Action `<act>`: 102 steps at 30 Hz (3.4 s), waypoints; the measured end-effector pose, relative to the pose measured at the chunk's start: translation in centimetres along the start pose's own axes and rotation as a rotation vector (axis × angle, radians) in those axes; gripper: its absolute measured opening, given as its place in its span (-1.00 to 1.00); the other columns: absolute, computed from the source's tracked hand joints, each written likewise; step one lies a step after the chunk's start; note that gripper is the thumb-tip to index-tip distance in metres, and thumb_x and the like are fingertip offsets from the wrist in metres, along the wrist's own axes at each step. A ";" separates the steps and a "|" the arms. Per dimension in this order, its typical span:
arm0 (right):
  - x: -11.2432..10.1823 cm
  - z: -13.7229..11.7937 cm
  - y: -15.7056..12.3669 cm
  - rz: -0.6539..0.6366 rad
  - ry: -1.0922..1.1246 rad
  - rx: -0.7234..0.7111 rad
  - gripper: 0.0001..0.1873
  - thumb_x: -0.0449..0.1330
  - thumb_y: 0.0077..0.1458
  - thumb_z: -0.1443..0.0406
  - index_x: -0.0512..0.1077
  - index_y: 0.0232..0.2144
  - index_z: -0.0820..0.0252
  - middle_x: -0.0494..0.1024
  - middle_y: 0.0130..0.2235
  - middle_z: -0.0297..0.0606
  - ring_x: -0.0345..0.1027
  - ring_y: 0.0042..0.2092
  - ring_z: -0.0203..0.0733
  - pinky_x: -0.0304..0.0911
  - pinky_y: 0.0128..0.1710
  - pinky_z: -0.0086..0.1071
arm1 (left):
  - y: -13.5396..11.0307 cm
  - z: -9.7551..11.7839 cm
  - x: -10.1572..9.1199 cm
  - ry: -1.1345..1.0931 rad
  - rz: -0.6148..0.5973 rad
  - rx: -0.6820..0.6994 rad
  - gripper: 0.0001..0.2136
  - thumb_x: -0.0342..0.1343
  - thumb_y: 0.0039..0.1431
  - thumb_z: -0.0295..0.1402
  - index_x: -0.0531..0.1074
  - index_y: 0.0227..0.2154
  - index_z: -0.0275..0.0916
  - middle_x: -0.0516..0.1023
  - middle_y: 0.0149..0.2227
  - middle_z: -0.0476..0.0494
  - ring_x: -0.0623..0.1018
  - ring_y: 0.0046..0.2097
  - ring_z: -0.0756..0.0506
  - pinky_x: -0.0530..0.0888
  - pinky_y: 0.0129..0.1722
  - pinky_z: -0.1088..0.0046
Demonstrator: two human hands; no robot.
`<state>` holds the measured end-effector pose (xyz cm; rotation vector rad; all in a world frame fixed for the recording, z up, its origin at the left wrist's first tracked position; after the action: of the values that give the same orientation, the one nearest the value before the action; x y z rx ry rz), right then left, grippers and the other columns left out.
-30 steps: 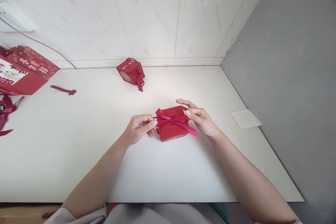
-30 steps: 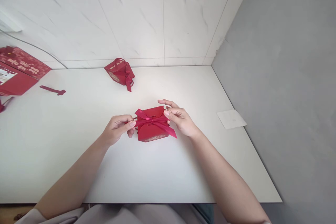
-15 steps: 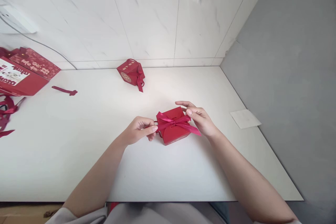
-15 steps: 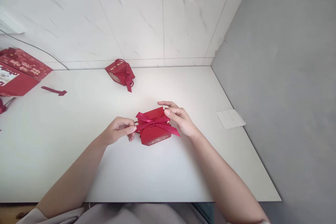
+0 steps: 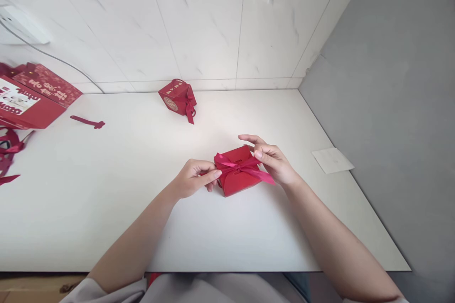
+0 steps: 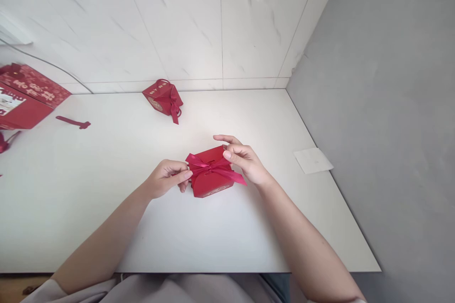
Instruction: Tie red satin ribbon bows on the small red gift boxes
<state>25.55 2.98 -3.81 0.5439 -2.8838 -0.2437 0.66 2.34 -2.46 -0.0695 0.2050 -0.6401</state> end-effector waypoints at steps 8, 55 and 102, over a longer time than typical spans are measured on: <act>-0.8 0.4 0.2 -0.015 -0.133 -0.024 -0.56 0.21 0.19 0.14 0.30 -0.67 0.16 0.40 0.10 -0.22 0.12 0.29 -0.02 -0.04 0.33 -0.13 | -0.1 0.2 0.3 0.111 -0.026 0.094 -0.64 0.09 0.25 -0.33 0.34 -0.66 -0.29 0.46 -0.64 -0.03 0.44 -0.57 0.05 0.38 -0.53 0.53; -2.4 -2.3 -0.1 0.035 -0.242 0.151 -0.66 0.14 0.20 -0.01 0.42 -0.36 0.12 0.50 -0.22 -0.27 0.40 -0.18 -0.19 0.28 -0.05 -0.26 | 0.6 3.8 0.9 0.508 0.347 0.313 -0.92 0.02 0.26 -0.32 0.29 -0.22 -0.16 0.37 0.07 -0.21 0.35 0.18 -0.19 0.29 0.19 0.13; -0.8 -2.3 -0.8 -0.170 -0.276 0.130 -0.64 0.14 0.25 0.18 0.50 -0.54 0.19 0.60 -0.39 -0.25 0.49 -0.29 -0.18 0.33 -0.19 -0.29 | 1.2 -0.2 -1.4 -0.014 0.146 0.213 -0.66 0.11 0.22 -0.20 0.33 -0.61 -0.26 0.32 0.22 -0.23 0.35 0.23 -0.35 0.37 0.16 0.04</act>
<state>27.06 2.28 -1.88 0.8421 -3.1374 -0.1688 0.26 4.15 -2.63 0.1449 0.1257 -0.5130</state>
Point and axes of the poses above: each hand's wrist, its own y-axis towards the middle knuckle, its own x-axis out of the palm, z = x × y, the point moved 1 cm from there along y, towards the middle knuckle
